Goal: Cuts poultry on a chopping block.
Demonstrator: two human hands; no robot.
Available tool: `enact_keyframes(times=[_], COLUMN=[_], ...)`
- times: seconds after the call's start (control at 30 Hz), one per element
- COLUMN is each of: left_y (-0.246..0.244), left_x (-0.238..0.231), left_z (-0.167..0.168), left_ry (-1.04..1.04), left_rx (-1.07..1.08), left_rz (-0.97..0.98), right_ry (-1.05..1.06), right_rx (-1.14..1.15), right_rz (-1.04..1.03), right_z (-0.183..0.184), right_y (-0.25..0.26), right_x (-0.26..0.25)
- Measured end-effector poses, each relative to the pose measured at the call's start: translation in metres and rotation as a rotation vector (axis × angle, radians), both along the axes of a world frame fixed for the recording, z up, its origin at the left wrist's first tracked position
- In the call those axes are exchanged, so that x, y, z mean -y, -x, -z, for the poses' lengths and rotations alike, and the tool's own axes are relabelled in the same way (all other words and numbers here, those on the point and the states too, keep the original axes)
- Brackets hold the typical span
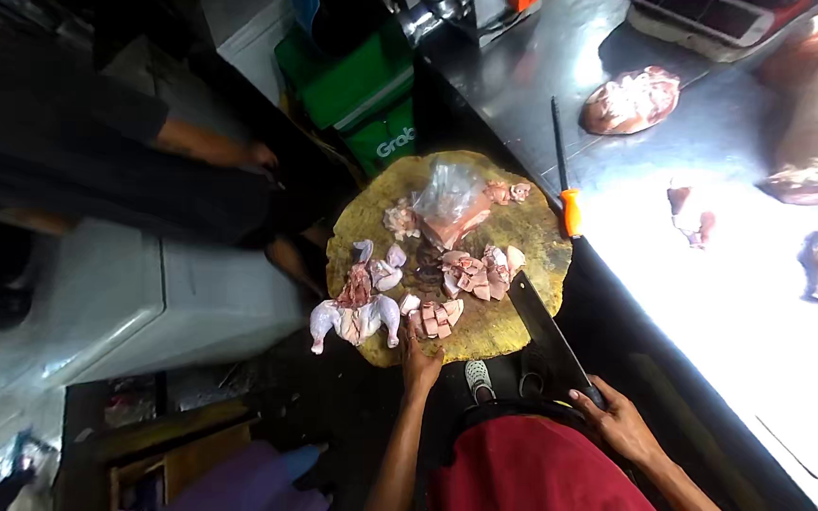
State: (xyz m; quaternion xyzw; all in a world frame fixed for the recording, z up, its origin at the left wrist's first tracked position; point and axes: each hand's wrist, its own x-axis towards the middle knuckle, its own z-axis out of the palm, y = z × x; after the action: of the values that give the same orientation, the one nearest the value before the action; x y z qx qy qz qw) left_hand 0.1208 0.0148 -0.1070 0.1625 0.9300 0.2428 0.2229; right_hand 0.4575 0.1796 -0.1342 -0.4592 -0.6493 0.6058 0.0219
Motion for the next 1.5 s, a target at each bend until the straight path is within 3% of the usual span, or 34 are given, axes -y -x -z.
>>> enact_keyframes(times=[0.27, 0.47, 0.67, 0.87, 1.07, 1.23, 1.33, 1.4, 1.5], left_y=[0.003, 0.005, 0.014, 0.058, 0.124, 0.178, 0.193, 0.194, 0.180], left_x=[-0.040, -0.062, -0.102, -0.112, -0.069, 0.046, 0.112, 0.135, 0.142], left_z=[0.014, 0.015, 0.011, -0.015, -0.042, -0.060, -0.044, -0.026, -0.003], left_ry=[0.139, 0.002, -0.231, -0.206, -0.157, -0.037, 0.050, -0.028, -0.221], left_rx=[-0.147, -0.119, -0.072, -0.121, -0.089, -0.255, -0.275, -0.287, -0.434], left_rz=[-0.069, -0.058, 0.007, 0.061, 0.159, -0.050, -0.154, -0.149, -0.034], right_ry=[-0.153, -0.302, -0.261, -0.132, -0.294, -0.493, -0.444, -0.353, -0.335], right_rx=[0.038, 0.156, 0.157, 0.072, 0.017, -0.055, -0.044, -0.021, -0.035], right_rz=[-0.006, -0.057, -0.203, -0.262, -0.329, -0.347, -0.431, -0.491, -0.541], right_z=[-0.007, -0.022, -0.035, -0.044, -0.043, -0.049, -0.059, -0.066, -0.047], right_y=[0.002, 0.042, 0.093, 0.165, 0.188, 0.138, 0.112, 0.108, 0.114], right_x=[-0.041, -0.063, -0.050, -0.021, -0.017, -0.010, -0.001, 0.008, 0.027])
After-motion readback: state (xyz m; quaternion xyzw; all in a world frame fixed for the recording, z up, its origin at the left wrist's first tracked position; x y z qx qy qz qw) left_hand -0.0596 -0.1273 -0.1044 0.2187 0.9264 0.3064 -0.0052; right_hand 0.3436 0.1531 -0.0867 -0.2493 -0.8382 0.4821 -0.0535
